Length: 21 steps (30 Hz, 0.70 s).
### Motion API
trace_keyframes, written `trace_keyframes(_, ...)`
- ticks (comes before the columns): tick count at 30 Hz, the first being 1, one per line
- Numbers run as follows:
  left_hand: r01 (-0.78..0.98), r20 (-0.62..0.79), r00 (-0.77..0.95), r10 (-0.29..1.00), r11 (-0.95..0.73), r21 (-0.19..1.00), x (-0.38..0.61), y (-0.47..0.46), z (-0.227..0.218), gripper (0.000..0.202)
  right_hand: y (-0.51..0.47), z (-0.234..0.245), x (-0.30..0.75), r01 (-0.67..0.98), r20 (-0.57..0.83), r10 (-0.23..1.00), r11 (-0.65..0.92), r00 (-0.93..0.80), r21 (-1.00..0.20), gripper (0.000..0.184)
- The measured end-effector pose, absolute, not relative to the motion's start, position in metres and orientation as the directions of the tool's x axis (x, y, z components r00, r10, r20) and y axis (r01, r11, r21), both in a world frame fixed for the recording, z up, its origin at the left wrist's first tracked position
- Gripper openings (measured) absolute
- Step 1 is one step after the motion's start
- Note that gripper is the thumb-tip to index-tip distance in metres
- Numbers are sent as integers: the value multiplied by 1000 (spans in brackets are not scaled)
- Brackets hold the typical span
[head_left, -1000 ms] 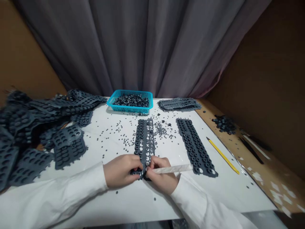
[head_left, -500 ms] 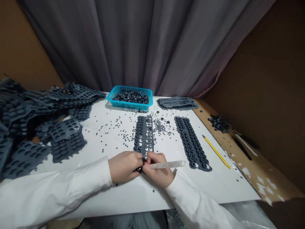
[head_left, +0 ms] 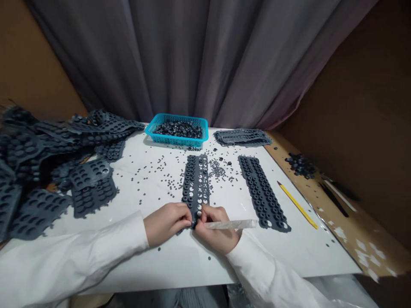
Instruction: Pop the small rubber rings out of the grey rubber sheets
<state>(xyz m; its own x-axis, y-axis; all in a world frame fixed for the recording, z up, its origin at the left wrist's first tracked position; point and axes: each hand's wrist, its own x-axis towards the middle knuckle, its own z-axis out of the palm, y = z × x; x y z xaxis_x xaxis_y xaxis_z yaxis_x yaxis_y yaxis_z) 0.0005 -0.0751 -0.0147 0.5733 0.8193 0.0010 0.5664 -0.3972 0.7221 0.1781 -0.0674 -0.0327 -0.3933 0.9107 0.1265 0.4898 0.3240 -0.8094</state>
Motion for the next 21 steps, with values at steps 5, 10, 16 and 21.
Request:
trace_keyframes(5,554,-68,367,928,-159,818,0,-75,-13,15,-68,-32,178,496,127,914,320,-384,-807,19)
trace_keyframes(10,486,-162,301,940,-6,874,-1,-73,-13,16,-69,-33,178,486,132,913,322,-385,-812,19)
trace_keyframes(16,468,-236,312,920,67,881,-3,-75,-18,17,-69,-33,178,450,123,914,303,-386,-840,19)
trace_keyframes(21,543,-190,353,916,-36,839,-5,-75,-16,16,-72,-31,179,378,127,911,286,-393,-880,21)
